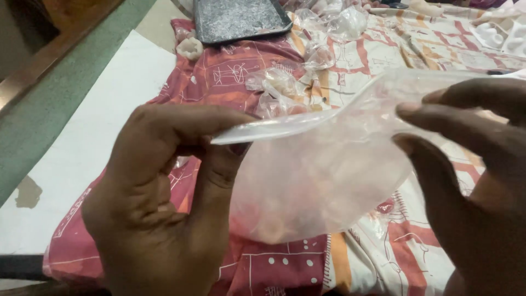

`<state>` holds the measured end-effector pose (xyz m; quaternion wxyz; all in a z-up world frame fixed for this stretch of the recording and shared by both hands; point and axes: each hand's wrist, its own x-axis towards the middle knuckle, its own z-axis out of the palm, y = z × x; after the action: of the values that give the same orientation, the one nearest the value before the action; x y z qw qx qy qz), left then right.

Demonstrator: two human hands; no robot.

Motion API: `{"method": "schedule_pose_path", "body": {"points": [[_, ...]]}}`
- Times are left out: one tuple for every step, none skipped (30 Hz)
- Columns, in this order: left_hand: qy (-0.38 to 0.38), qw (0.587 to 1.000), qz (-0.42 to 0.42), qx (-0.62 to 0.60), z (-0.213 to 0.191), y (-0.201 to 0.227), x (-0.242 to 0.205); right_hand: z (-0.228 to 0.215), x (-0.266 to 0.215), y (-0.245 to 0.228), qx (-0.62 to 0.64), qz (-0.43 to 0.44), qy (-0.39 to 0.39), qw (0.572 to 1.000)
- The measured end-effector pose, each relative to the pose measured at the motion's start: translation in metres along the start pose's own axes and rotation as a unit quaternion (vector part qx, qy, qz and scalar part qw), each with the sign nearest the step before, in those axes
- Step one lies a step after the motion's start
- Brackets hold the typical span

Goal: Sorting small round components into plastic bags and a box.

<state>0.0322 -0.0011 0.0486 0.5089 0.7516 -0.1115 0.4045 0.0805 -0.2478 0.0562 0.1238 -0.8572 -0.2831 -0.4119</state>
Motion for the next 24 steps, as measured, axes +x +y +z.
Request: {"method": "schedule_pose_path", "body": {"points": [[-0.001,1.0,0.0,-0.001,0.001,-0.004,-0.005,0.004,-0.012,0.01,-0.002,0.001,0.0,1.0],[-0.013,1.0,-0.028,-0.005,0.003,-0.009,-0.009,0.008,-0.023,0.021,-0.016,0.02,0.012,1.0],[-0.026,0.998,-0.056,-0.009,0.005,-0.014,-0.013,0.011,-0.034,0.032,-0.029,0.039,0.024,0.999],[-0.026,0.998,-0.056,-0.013,0.007,-0.021,-0.021,0.014,-0.045,0.043,-0.033,0.038,0.024,0.998],[-0.054,0.996,-0.066,-0.016,0.008,-0.028,-0.028,0.016,-0.057,0.054,-0.052,0.065,0.042,0.996],[-0.082,0.993,-0.077,-0.018,0.01,-0.034,-0.036,0.018,-0.069,0.065,-0.068,0.09,0.059,0.992],[-0.083,0.993,-0.079,-0.021,0.027,-0.091,-0.033,0.017,-0.071,0.067,-0.071,0.09,0.057,0.992],[-0.11,0.937,-0.286,-0.165,0.039,-0.15,-0.044,0.017,-0.073,0.069,-0.054,0.106,0.047,0.992],[-0.133,0.818,-0.473,-0.299,0.045,-0.206,-0.07,0.016,-0.076,0.071,-0.034,0.122,0.037,0.991],[-0.133,0.818,-0.473,-0.298,0.042,-0.193,-0.085,0.013,-0.074,0.064,-0.034,0.123,0.036,0.991],[-0.188,0.901,-0.334,-0.204,0.039,-0.18,-0.101,0.009,-0.072,0.058,-0.046,0.155,0.018,0.987],[-0.235,0.95,-0.181,-0.101,0.035,-0.167,-0.116,0.006,-0.07,0.051,-0.056,0.186,0.001,0.981],[-0.235,0.95,-0.182,-0.099,0.032,-0.154,-0.123,0.003,-0.066,0.051,-0.054,0.186,0.0,0.981],[-0.277,0.96,-0.022,0.008,0.029,-0.141,-0.129,0.001,-0.063,0.05,0.074,0.213,-0.041,0.973],[-0.311,0.933,0.138,0.114,0.025,-0.129,-0.136,-0.001,-0.059,0.05,0.203,0.233,-0.082,0.948],[-0.314,0.932,0.138,0.115,0.023,-0.126,-0.135,0.0,-0.07,0.06,0.204,0.237,-0.082,0.946],[-0.309,0.934,0.154,0.09,0.021,-0.123,-0.135,0.001,-0.081,0.069,0.258,0.158,-0.17,0.938],[-0.302,0.936,0.169,0.063,0.021,-0.121,-0.134,0.001,-0.091,0.08,0.307,0.078,-0.257,0.913],[-0.304,0.936,0.168,0.061,0.02,-0.124,-0.135,0.006,-0.081,0.067,0.307,0.081,-0.258,0.913],[-0.32,0.934,0.148,0.059,0.019,-0.128,-0.137,0.011,-0.07,0.055,0.2,0.193,-0.211,0.937],[-0.335,0.932,0.128,0.057,0.019,-0.131,-0.138,0.016,-0.059,0.043,0.088,0.3,-0.16,0.936],[-0.335,0.932,0.127,0.056,0.021,-0.131,-0.14,0.026,-0.061,0.052,0.087,0.301,-0.161,0.936],[-0.328,0.934,0.123,0.067,0.023,-0.13,-0.142,0.036,-0.063,0.062,0.104,0.286,-0.136,0.943],[-0.319,0.936,0.123,0.079,0.026,-0.131,-0.142,0.047,-0.064,0.072,0.12,0.269,-0.109,0.949]]}}
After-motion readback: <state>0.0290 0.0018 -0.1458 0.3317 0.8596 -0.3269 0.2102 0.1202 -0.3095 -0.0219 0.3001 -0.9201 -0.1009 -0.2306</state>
